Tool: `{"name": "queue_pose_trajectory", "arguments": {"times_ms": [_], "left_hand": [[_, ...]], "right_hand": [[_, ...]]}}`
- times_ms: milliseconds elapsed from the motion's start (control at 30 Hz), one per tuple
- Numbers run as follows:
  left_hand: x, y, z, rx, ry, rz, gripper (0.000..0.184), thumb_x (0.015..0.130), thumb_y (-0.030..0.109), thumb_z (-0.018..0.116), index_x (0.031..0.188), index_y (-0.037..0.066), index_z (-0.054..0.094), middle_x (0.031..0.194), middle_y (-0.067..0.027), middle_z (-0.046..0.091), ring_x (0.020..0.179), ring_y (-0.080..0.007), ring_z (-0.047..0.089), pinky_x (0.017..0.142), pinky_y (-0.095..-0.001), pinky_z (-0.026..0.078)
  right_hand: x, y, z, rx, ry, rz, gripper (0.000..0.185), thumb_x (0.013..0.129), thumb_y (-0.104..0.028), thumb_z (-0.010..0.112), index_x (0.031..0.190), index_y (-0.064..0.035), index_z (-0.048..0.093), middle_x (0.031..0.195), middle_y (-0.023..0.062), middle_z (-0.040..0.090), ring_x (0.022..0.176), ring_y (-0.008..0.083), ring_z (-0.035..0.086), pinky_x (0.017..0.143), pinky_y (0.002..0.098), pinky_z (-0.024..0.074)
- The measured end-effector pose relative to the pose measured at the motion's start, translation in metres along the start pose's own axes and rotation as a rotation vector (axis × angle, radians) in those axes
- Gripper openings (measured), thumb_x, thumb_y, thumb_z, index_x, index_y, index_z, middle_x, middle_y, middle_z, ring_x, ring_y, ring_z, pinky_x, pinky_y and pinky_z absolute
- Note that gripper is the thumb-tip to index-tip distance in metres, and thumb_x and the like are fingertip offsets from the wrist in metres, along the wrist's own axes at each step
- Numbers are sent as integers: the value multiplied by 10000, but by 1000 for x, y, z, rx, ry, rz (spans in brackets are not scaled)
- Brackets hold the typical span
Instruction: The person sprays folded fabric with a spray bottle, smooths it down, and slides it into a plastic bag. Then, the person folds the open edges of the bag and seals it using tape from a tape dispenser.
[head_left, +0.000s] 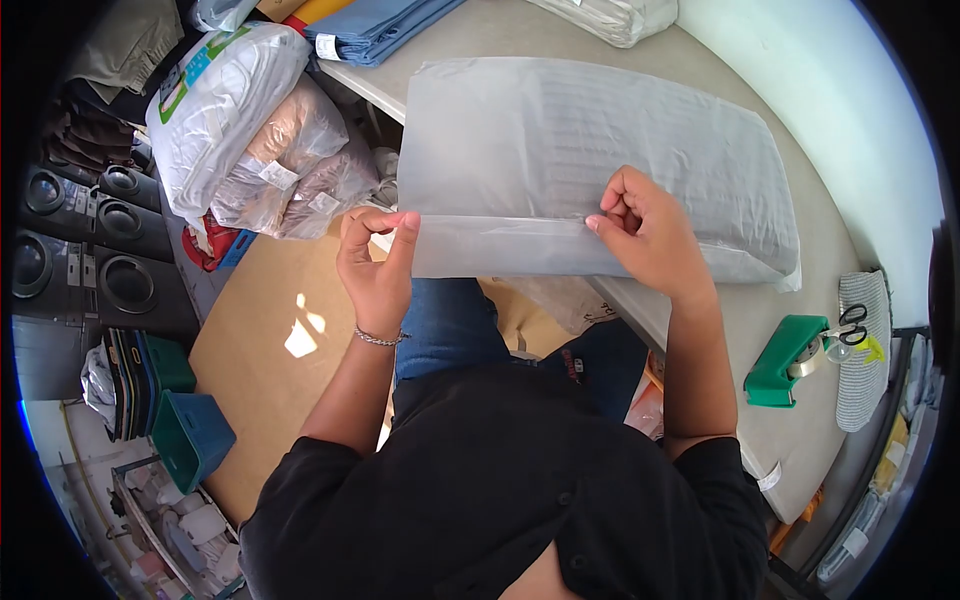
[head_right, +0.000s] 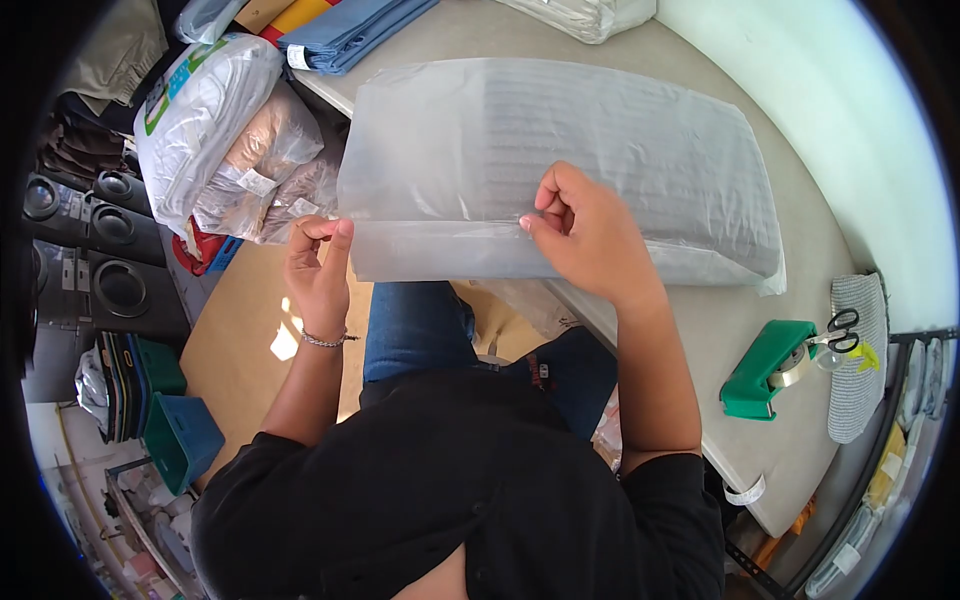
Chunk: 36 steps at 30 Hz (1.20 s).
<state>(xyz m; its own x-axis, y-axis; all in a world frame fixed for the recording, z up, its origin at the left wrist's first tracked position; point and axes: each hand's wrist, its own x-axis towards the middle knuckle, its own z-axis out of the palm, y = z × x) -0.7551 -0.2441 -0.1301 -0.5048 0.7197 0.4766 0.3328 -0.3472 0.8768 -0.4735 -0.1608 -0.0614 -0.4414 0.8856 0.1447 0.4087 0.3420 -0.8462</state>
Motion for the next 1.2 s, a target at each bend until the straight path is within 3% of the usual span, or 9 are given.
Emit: {"name": "queue_pose_trajectory", "arguments": {"times_ms": [200, 667, 833, 1067, 1200], "left_hand": [[1, -5, 0, -5, -9, 3, 111, 844, 60, 759, 841, 30, 652, 885, -29, 568, 859, -136, 521, 835, -273, 425], [2, -19, 5, 24, 2, 75, 116, 840, 40, 757, 872, 24, 646, 913, -52, 572, 837, -136, 563, 782, -268, 479], [-1, -20, 9, -152, -21, -15, 140, 866, 54, 743, 924, 20, 621, 998, -70, 614, 831, -110, 598, 765, -242, 503], [-6, -27, 9, -229, -21, -111, 165, 879, 76, 743, 949, 15, 607, 967, -51, 635, 835, -102, 601, 776, -239, 500], [-6, -29, 11, -320, -24, -122, 252, 894, 62, 723, 1041, 39, 520, 945, -40, 632, 826, -89, 593, 763, -236, 492]], "right_hand": [[-2, -1, 5, -59, 34, -18, 226, 783, -11, 703, 836, -35, 484, 624, 39, 467, 565, 138, 442, 544, 291, 388], [-5, -7, 11, -135, 85, -28, 211, 802, -32, 696, 856, -31, 492, 650, 65, 514, 581, 165, 506, 561, 298, 425], [-5, -5, 13, -146, 111, -26, 212, 802, -30, 695, 859, -30, 491, 638, 64, 510, 572, 166, 504, 561, 295, 427], [-6, -7, 15, -156, 129, -16, 215, 800, -29, 698, 859, -35, 491, 635, 50, 494, 565, 151, 473, 543, 289, 402], [-7, -8, 16, -154, 138, -7, 216, 801, -29, 699, 860, -35, 492, 631, 37, 478, 567, 140, 461, 543, 283, 396]]}}
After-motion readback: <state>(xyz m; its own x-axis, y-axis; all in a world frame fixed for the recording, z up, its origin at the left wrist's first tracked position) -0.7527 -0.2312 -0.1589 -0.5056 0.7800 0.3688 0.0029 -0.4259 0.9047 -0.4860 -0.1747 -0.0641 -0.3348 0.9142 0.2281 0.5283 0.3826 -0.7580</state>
